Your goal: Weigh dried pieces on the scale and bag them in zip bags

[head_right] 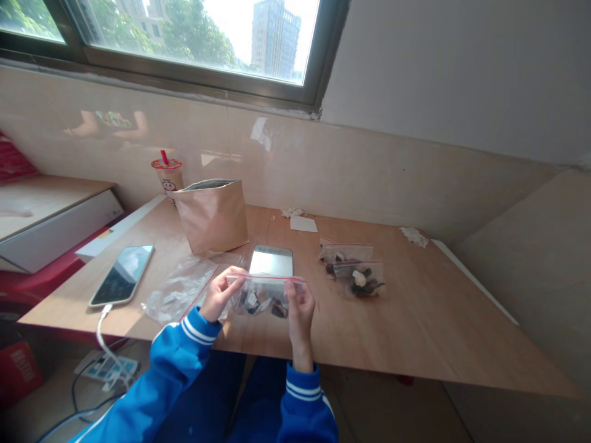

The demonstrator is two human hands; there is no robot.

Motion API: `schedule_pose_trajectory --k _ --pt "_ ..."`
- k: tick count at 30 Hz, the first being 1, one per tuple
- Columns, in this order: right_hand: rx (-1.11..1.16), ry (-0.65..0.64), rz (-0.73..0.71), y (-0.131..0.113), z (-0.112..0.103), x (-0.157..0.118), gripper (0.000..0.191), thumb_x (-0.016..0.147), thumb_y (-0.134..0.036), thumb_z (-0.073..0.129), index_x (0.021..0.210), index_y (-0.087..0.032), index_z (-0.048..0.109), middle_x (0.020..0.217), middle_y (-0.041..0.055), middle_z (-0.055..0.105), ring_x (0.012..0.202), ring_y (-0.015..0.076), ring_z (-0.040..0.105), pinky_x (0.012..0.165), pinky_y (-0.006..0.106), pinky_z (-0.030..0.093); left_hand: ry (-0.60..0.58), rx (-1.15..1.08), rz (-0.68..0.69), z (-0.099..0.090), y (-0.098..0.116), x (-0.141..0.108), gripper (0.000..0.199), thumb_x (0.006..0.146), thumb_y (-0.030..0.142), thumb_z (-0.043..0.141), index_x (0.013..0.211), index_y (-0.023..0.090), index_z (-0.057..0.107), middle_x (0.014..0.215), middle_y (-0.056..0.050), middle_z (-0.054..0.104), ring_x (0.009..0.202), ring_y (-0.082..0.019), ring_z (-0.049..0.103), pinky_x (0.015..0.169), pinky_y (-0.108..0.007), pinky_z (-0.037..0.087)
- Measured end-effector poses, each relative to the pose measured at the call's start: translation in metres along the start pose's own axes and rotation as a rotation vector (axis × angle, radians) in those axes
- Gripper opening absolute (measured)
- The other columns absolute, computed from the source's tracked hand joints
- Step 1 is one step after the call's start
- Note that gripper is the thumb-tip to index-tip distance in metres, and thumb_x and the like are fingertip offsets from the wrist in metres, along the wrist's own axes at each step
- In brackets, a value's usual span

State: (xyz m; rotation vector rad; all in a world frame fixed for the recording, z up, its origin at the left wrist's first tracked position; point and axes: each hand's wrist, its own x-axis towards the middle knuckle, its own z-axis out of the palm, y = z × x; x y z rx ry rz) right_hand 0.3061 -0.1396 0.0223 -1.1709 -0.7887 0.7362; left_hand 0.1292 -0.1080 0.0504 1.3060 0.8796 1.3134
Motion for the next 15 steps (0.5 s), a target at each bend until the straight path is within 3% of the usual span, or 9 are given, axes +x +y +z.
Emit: schedule_pose_trajectory --k 6,11,15 --pt "-0.036 -0.122 -0.021 -0.018 0.013 -0.010 0.035 0.072 -0.050 0.072 0.086 -0.018 0.069 0.073 0.0023 0.068 0.063 0.0144 0.059 0.062 0.027 0.050 0.006 -0.002 -0.067 0.002 0.007 -0.009 0.033 0.072 0.047 0.072 0.077 0.016 0.062 0.067 -0.001 0.063 0.061 -0.014 0.058 0.060 -0.025 0.045" --pt "-0.091 -0.117 0.035 -0.016 0.018 -0.011 0.033 0.070 -0.048 0.074 0.080 -0.017 0.071 0.076 0.0058 0.072 0.068 0.0189 0.064 0.067 0.033 0.053 0.055 -0.023 -0.086 -0.002 0.006 -0.010 0.032 0.070 0.044 0.075 0.072 0.015 0.062 0.062 0.000 0.061 0.058 -0.011 0.055 0.057 -0.022 0.043" --pt "-0.057 -0.153 0.030 -0.011 0.016 -0.009 0.028 0.072 -0.043 0.074 0.081 -0.017 0.070 0.077 0.0043 0.071 0.071 0.0181 0.064 0.068 0.031 0.052 0.047 -0.009 -0.075 -0.009 0.007 -0.010 0.028 0.070 0.040 0.075 0.072 0.015 0.064 0.065 -0.001 0.062 0.060 -0.012 0.056 0.058 -0.022 0.042"
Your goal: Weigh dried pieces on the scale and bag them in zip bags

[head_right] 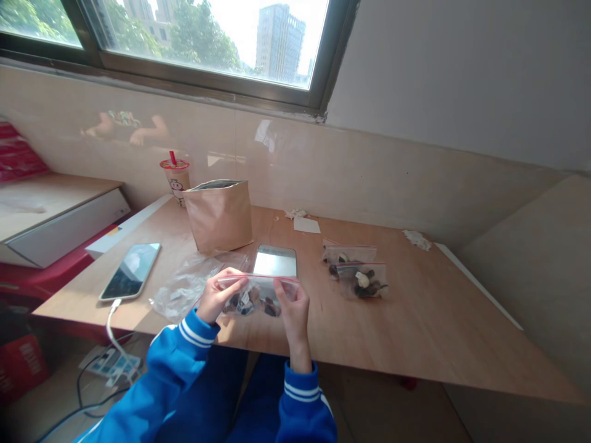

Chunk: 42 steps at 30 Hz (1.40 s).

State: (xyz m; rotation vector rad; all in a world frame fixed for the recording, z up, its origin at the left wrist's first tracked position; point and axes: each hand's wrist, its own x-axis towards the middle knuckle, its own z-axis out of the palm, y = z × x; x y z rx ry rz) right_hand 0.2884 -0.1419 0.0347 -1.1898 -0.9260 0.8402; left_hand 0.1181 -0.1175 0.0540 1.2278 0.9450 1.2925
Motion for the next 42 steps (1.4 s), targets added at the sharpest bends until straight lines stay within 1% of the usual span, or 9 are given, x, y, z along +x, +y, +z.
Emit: schedule_pose_trajectory --k 7,10,15,17,20,24,30,37,42 --pt "0.045 -0.017 -0.021 0.002 0.002 -0.003 0.025 0.074 -0.041 0.072 0.071 -0.018 0.065 0.065 -0.0019 0.059 0.060 0.0126 0.055 0.058 0.024 0.045 0.080 0.012 -0.046 0.001 0.010 -0.006 0.031 0.067 0.043 0.075 0.067 0.016 0.062 0.055 0.001 0.056 0.050 -0.010 0.049 0.049 -0.022 0.036" --pt "0.074 -0.031 -0.040 0.000 0.004 -0.003 0.024 0.075 -0.042 0.071 0.072 -0.019 0.065 0.066 -0.0020 0.059 0.061 0.0123 0.055 0.060 0.025 0.046 0.008 0.000 -0.041 0.002 0.011 -0.007 0.031 0.070 0.045 0.073 0.072 0.016 0.062 0.061 0.000 0.059 0.055 -0.012 0.053 0.052 -0.023 0.040" --pt "0.092 -0.173 -0.038 -0.002 0.009 -0.002 0.029 0.076 -0.042 0.072 0.096 -0.021 0.071 0.094 0.0049 0.070 0.080 0.0179 0.065 0.072 0.030 0.052 -0.069 0.031 0.019 0.000 0.009 -0.004 0.030 0.076 0.045 0.068 0.081 0.016 0.064 0.076 -0.003 0.064 0.069 -0.016 0.061 0.064 -0.026 0.048" --pt "0.061 -0.196 -0.027 -0.002 0.011 -0.002 0.027 0.076 -0.042 0.072 0.092 -0.020 0.072 0.090 0.0051 0.072 0.081 0.0194 0.066 0.073 0.031 0.053 -0.104 0.064 0.037 -0.001 0.009 -0.004 0.029 0.077 0.045 0.067 0.085 0.017 0.065 0.081 -0.004 0.065 0.074 -0.017 0.063 0.068 -0.028 0.050" --pt "0.009 -0.176 -0.065 -0.002 0.012 -0.001 0.023 0.077 -0.042 0.071 0.081 -0.019 0.071 0.080 0.0039 0.071 0.078 0.0192 0.066 0.073 0.031 0.053 -0.120 0.129 0.077 0.000 0.011 -0.004 0.027 0.078 0.043 0.067 0.083 0.017 0.067 0.082 -0.004 0.067 0.078 -0.018 0.063 0.072 -0.028 0.051" --pt "-0.031 -0.163 -0.111 -0.004 0.011 -0.001 0.021 0.078 -0.040 0.070 0.080 -0.019 0.070 0.078 0.0021 0.070 0.075 0.0176 0.065 0.071 0.029 0.052 -0.066 0.139 0.081 0.004 0.012 -0.004 0.026 0.078 0.043 0.068 0.076 0.017 0.064 0.072 -0.001 0.064 0.068 -0.014 0.061 0.064 -0.025 0.049" --pt "-0.055 -0.191 -0.114 -0.012 0.010 -0.002 0.021 0.079 -0.038 0.070 0.073 -0.019 0.066 0.069 -0.0012 0.064 0.067 0.0145 0.061 0.064 0.025 0.049 -0.039 0.151 0.074 0.003 0.013 -0.001 0.026 0.076 0.041 0.069 0.070 0.017 0.066 0.071 -0.001 0.062 0.067 -0.013 0.060 0.063 -0.025 0.048" --pt "-0.075 -0.239 -0.095 -0.016 0.006 0.000 0.022 0.083 -0.040 0.065 0.078 -0.019 0.070 0.074 0.0019 0.070 0.070 0.0160 0.066 0.069 0.027 0.053 -0.038 0.162 0.072 0.002 0.017 0.000 0.026 0.075 0.042 0.069 0.067 0.017 0.066 0.067 0.000 0.061 0.063 -0.013 0.059 0.059 -0.025 0.046" --pt "-0.120 -0.168 -0.078 -0.013 0.006 0.001 0.024 0.080 -0.042 0.068 0.077 -0.019 0.070 0.074 0.0032 0.072 0.071 0.0188 0.068 0.066 0.028 0.055 -0.041 0.153 0.043 0.002 0.016 0.000 0.028 0.074 0.043 0.070 0.067 0.017 0.065 0.066 0.000 0.061 0.062 -0.013 0.058 0.058 -0.024 0.046"
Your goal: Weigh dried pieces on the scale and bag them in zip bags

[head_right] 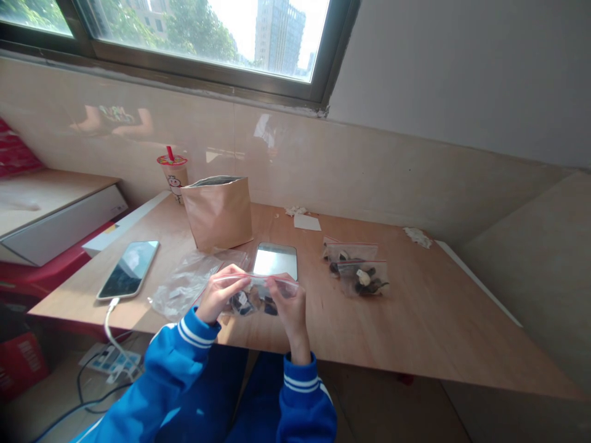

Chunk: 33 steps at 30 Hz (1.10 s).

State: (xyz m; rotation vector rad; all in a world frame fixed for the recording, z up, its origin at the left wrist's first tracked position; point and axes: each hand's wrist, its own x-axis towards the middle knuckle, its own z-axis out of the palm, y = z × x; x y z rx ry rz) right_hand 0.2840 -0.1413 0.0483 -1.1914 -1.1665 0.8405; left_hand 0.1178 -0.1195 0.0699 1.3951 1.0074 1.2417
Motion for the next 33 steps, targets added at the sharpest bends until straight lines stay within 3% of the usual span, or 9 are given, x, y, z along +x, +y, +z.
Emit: schedule_pose_trajectory --k 6,13,17,28,33 --pt "0.025 0.046 0.029 -0.003 0.008 0.002 0.026 0.078 -0.044 0.069 0.075 -0.018 0.072 0.074 0.0051 0.073 0.071 0.0199 0.070 0.065 0.029 0.056 0.062 -0.027 0.038 0.005 -0.004 -0.001 0.028 0.076 0.043 0.069 0.071 0.017 0.065 0.071 0.000 0.058 0.066 -0.012 0.057 0.062 -0.023 0.046" --pt "0.080 -0.111 -0.001 -0.006 0.007 0.005 0.024 0.083 -0.043 0.064 0.088 -0.021 0.073 0.083 0.0043 0.074 0.079 0.0194 0.070 0.071 0.028 0.055 -0.046 -0.014 0.089 0.002 -0.007 0.003 0.029 0.077 0.045 0.068 0.076 0.016 0.069 0.082 -0.004 0.062 0.076 -0.014 0.061 0.071 -0.025 0.050" --pt "0.067 -0.144 -0.052 -0.006 0.010 0.006 0.018 0.083 -0.038 0.066 0.085 -0.021 0.073 0.084 0.0032 0.073 0.081 0.0184 0.069 0.074 0.028 0.053 -0.047 0.001 0.053 0.003 -0.005 0.003 0.028 0.075 0.044 0.071 0.082 0.017 0.069 0.085 -0.004 0.067 0.079 -0.015 0.064 0.073 -0.025 0.051" --pt "-0.053 0.021 -0.083 -0.005 0.018 0.003 0.022 0.079 -0.038 0.069 0.070 -0.019 0.067 0.066 -0.0004 0.063 0.063 0.0143 0.060 0.060 0.025 0.049 0.027 -0.077 -0.027 0.010 -0.003 0.003 0.028 0.070 0.041 0.076 0.075 0.015 0.066 0.070 -0.003 0.070 0.065 -0.014 0.064 0.064 -0.025 0.051" --pt "-0.053 -0.019 -0.103 -0.003 0.022 0.008 0.022 0.082 -0.038 0.064 0.076 -0.019 0.071 0.076 0.0031 0.068 0.071 0.0169 0.064 0.065 0.027 0.051 0.077 -0.088 -0.035 0.014 -0.004 0.005 0.028 0.069 0.040 0.077 0.072 0.015 0.066 0.064 -0.002 0.068 0.060 -0.013 0.062 0.059 -0.023 0.048"
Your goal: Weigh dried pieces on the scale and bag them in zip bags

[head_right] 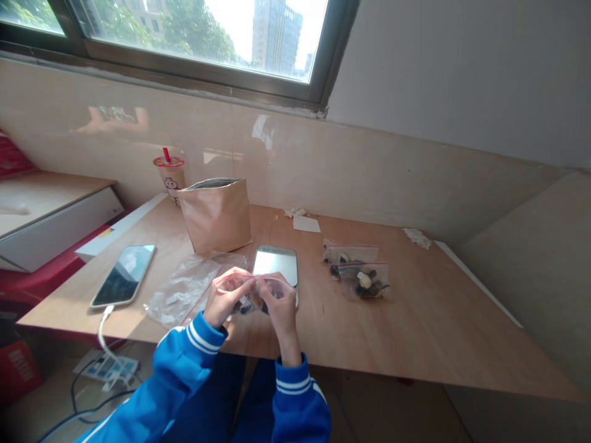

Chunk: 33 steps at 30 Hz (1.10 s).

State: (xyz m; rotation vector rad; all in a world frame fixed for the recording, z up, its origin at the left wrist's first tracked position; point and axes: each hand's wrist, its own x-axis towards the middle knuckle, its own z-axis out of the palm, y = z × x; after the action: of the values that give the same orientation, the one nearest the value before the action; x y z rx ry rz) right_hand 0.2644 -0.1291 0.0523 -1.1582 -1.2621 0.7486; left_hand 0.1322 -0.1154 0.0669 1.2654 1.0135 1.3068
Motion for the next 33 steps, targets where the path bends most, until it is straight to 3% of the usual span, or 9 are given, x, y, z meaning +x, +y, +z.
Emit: schedule_pose_trajectory --k 5,10,14,18,26,30,33 --pt "0.036 -0.015 0.027 0.001 -0.007 0.010 0.019 0.080 -0.037 0.069 0.078 -0.019 0.073 0.084 0.0055 0.072 0.081 0.0198 0.068 0.075 0.031 0.053 0.016 -0.028 -0.032 0.007 -0.006 0.011 0.030 0.068 0.040 0.078 0.065 0.014 0.063 0.057 0.000 0.064 0.053 -0.011 0.058 0.053 -0.021 0.044" --pt "0.005 0.056 0.067 -0.002 -0.020 0.021 0.019 0.078 -0.037 0.071 0.074 -0.018 0.070 0.073 0.0014 0.070 0.071 0.0164 0.066 0.067 0.026 0.050 -0.030 -0.024 0.004 0.018 -0.006 0.027 0.025 0.069 0.037 0.077 0.064 0.014 0.069 0.064 -0.002 0.068 0.061 -0.013 0.062 0.060 -0.023 0.048" --pt "0.036 0.106 0.116 0.001 -0.020 0.026 0.028 0.075 -0.042 0.073 0.062 -0.018 0.067 0.058 -0.0013 0.063 0.055 0.0139 0.059 0.052 0.024 0.044 -0.038 -0.035 -0.049 0.016 -0.003 0.035 0.022 0.066 0.035 0.079 0.065 0.016 0.070 0.066 -0.004 0.071 0.064 -0.017 0.065 0.063 -0.026 0.051" --pt "0.106 0.086 0.152 0.009 -0.015 0.030 0.044 0.085 -0.055 0.056 0.067 -0.019 0.074 0.064 0.0047 0.070 0.062 0.0193 0.066 0.059 0.029 0.050 -0.011 -0.022 -0.084 0.009 -0.003 0.041 0.025 0.069 0.041 0.076 0.065 0.017 0.070 0.067 -0.003 0.072 0.065 -0.017 0.066 0.063 -0.026 0.051" --pt "0.181 0.134 0.218 0.015 -0.001 0.040 0.060 0.085 -0.068 0.046 0.061 -0.019 0.072 0.059 0.0058 0.070 0.056 0.0201 0.066 0.057 0.031 0.054 0.131 0.004 -0.132 0.005 -0.007 0.047 0.057 0.077 0.068 0.057 0.067 0.014 0.073 0.054 -0.005 0.066 0.049 -0.015 0.058 0.050 -0.025 0.045" --pt "0.139 0.109 0.251 0.018 -0.001 0.033 0.078 0.086 -0.077 0.024 0.059 -0.021 0.070 0.055 0.0064 0.068 0.058 0.0201 0.067 0.058 0.030 0.054 0.117 -0.002 -0.217 -0.004 -0.006 0.047 0.085 0.083 0.078 0.023 0.063 0.013 0.073 0.054 -0.011 0.068 0.050 -0.018 0.062 0.056 -0.029 0.050" --pt "0.084 0.151 0.239 0.017 0.001 0.024 0.080 0.083 -0.081 0.022 0.062 -0.022 0.071 0.053 0.0062 0.067 0.055 0.0205 0.066 0.051 0.030 0.052 0.097 0.001 -0.274 -0.011 -0.002 0.044 0.091 0.081 0.080 0.016 0.065 0.012 0.074 0.060 -0.013 0.071 0.059 -0.020 0.066 0.064 -0.029 0.053"
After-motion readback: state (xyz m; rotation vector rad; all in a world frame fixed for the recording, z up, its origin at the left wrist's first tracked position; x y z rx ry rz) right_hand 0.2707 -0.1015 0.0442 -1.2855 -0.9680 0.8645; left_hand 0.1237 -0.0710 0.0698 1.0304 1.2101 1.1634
